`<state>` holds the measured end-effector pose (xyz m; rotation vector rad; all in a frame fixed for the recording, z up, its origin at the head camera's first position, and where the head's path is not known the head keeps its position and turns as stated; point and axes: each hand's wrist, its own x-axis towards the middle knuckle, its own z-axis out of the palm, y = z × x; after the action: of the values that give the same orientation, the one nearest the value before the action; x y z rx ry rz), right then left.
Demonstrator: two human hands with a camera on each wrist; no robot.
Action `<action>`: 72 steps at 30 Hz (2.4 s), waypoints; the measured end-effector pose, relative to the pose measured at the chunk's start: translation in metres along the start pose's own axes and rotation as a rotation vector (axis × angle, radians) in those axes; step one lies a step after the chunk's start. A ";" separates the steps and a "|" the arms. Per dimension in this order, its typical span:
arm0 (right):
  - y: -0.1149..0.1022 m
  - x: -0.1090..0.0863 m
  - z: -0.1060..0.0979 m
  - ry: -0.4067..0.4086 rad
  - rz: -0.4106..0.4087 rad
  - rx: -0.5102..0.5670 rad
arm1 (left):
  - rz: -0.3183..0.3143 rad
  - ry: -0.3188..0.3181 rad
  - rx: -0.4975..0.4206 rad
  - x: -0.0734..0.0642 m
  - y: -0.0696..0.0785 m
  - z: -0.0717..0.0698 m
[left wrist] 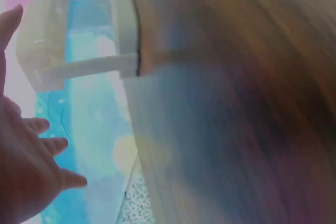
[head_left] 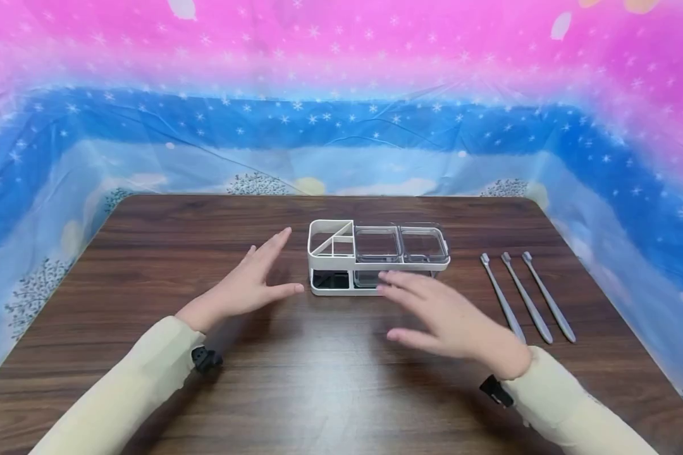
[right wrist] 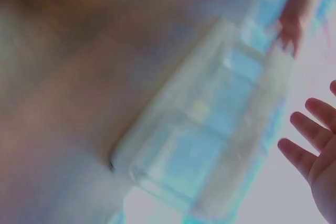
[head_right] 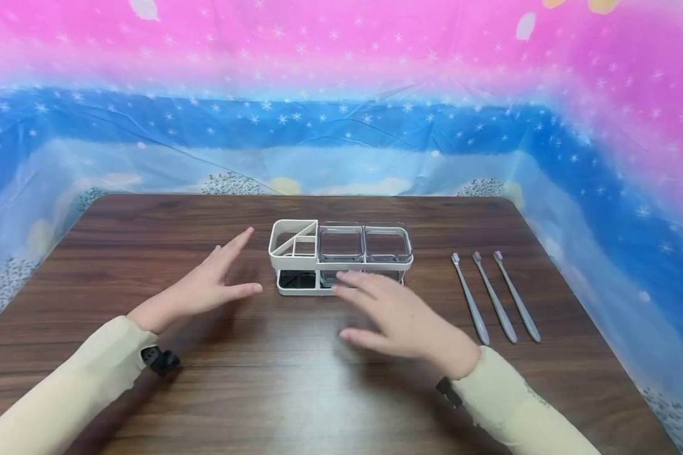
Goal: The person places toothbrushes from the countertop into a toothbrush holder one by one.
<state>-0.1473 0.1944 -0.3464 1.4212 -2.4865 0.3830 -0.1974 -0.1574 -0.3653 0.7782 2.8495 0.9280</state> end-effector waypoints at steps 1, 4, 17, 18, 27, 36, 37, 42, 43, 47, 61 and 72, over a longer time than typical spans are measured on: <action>0.003 0.000 -0.008 0.046 0.018 0.017 | 0.002 0.019 -0.067 0.002 0.002 -0.001; 0.013 -0.004 -0.030 0.188 0.080 0.053 | 0.002 0.065 -0.231 0.010 0.007 -0.002; 0.069 -0.051 -0.083 0.446 0.492 0.082 | -0.003 0.112 -0.508 0.039 0.016 0.006; 0.074 -0.056 -0.084 0.433 0.523 0.078 | 0.001 0.114 -0.515 0.041 0.015 0.007; 0.119 -0.097 -0.085 0.215 0.786 0.083 | 0.024 0.090 -0.593 0.047 0.011 0.010; 0.144 -0.132 -0.073 0.101 0.916 0.098 | 0.033 0.068 -0.650 0.052 0.012 0.016; 0.147 -0.136 -0.071 0.093 0.927 0.101 | 0.037 0.067 -0.658 0.053 0.012 0.017; 0.156 -0.149 -0.064 0.025 0.998 0.171 | 0.040 0.052 -0.691 0.054 0.011 0.020; 0.158 -0.152 -0.062 0.010 1.010 0.185 | 0.038 0.050 -0.692 0.054 0.011 0.021; 0.166 -0.159 -0.055 -0.039 1.038 0.223 | 0.025 0.047 -0.687 0.054 0.011 0.022; 0.181 -0.170 -0.044 -0.193 1.050 0.264 | -0.007 0.048 -0.706 0.054 0.009 0.023; 0.186 -0.169 -0.040 -0.244 1.113 0.340 | -0.025 0.049 -0.708 0.056 0.009 0.023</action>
<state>-0.2218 0.4350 -0.3860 -0.0274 -3.3080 0.8835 -0.2376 -0.1125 -0.3730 0.6224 2.2671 1.8011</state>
